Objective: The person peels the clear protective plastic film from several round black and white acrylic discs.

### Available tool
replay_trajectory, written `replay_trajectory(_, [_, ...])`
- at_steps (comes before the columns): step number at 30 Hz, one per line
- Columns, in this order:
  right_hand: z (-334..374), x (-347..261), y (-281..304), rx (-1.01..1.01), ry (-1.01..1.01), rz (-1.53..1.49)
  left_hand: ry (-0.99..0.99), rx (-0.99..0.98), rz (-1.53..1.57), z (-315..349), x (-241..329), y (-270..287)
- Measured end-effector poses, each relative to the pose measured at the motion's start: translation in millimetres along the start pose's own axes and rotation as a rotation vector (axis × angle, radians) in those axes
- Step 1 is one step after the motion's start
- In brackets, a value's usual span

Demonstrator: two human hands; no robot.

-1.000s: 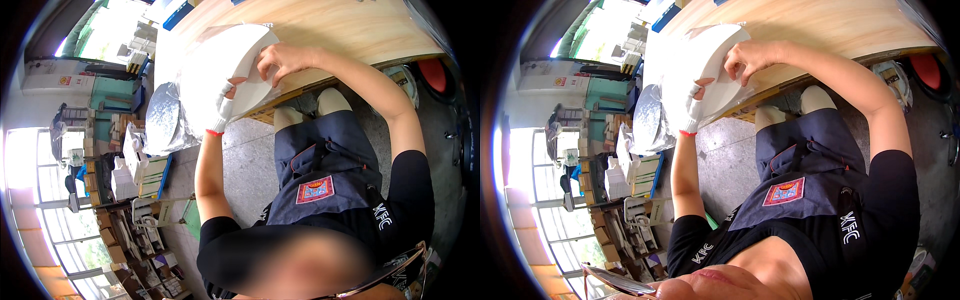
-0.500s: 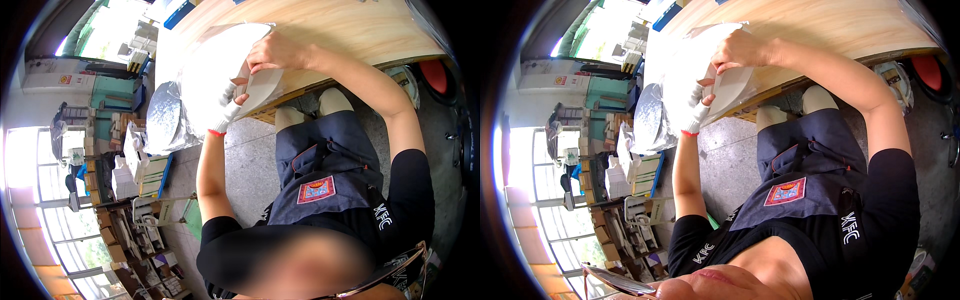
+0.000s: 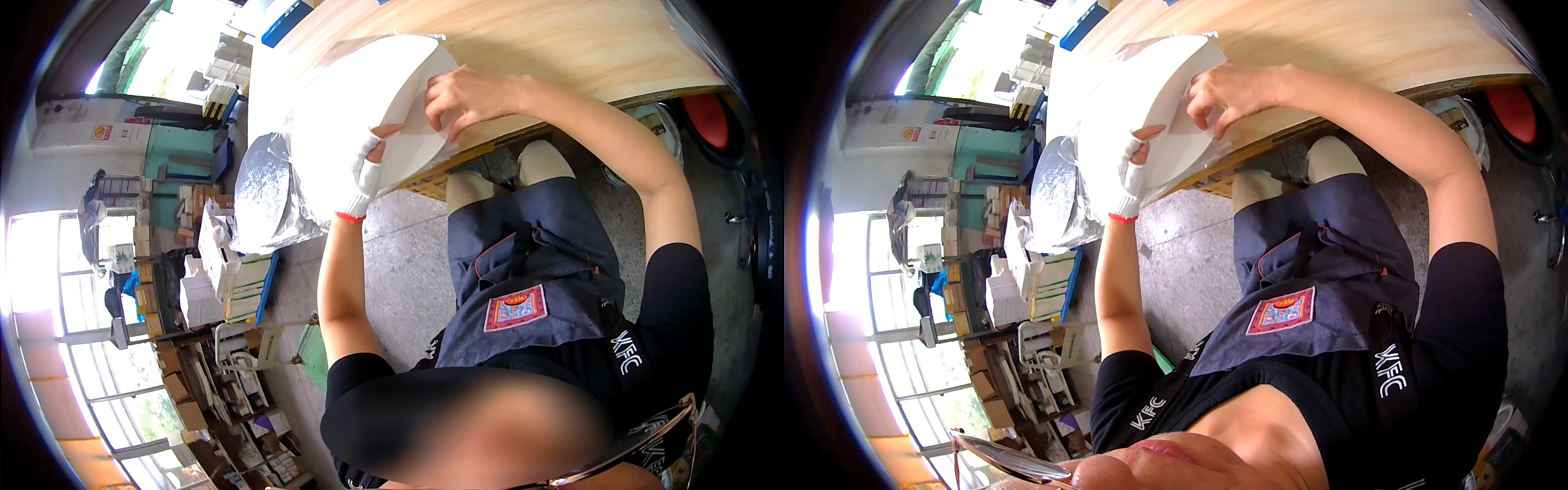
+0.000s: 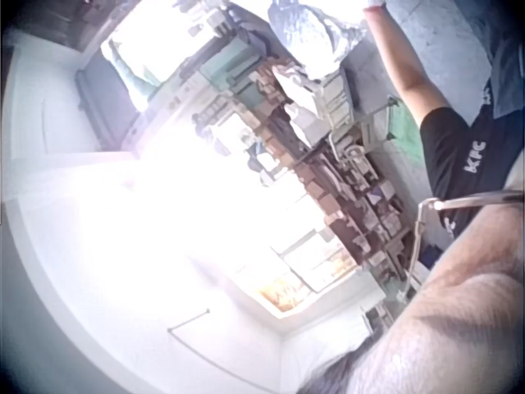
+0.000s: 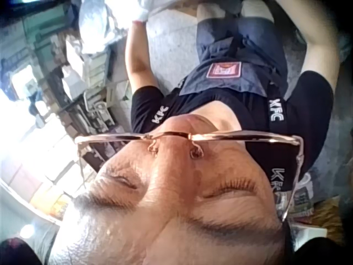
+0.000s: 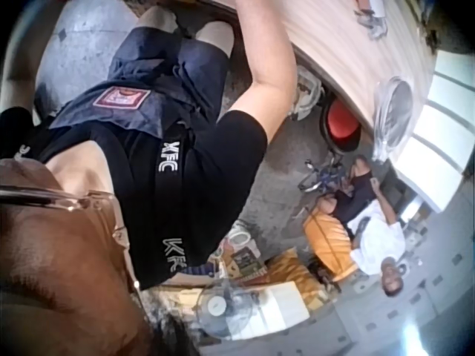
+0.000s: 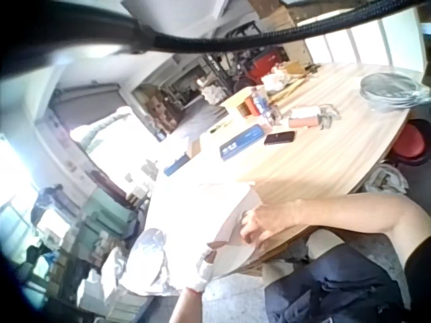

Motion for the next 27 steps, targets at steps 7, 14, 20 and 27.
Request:
replay_trajectory(7, [-14,15,4,-0.077,-0.159,-0.219,-0.074,0.101,-0.041,-7,20,16])
replay_trajectory(14, [-20,13,10,-0.13,-0.194,-0.218,0.093,-0.061,0.135,-7,21,10])
replay_trajectory(20, [-17,-32,18,0.1,0.229,0.369,0.118,-0.114,0.31,-1,14,3])
replay_trajectory(27, [-23,-26,16,0.212,0.219,0.36,0.188,-0.255,0.684,16,-15,-37])
Point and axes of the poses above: each hand's wrist, its own z-axis away from the middle knuckle, its own y-axis out of the back of the hand, x = y × z, the point moved 6 cm from there along -z, towards the middle knuckle, and after that the axes turned 9 degrees about -z, right-handed, at the moved point
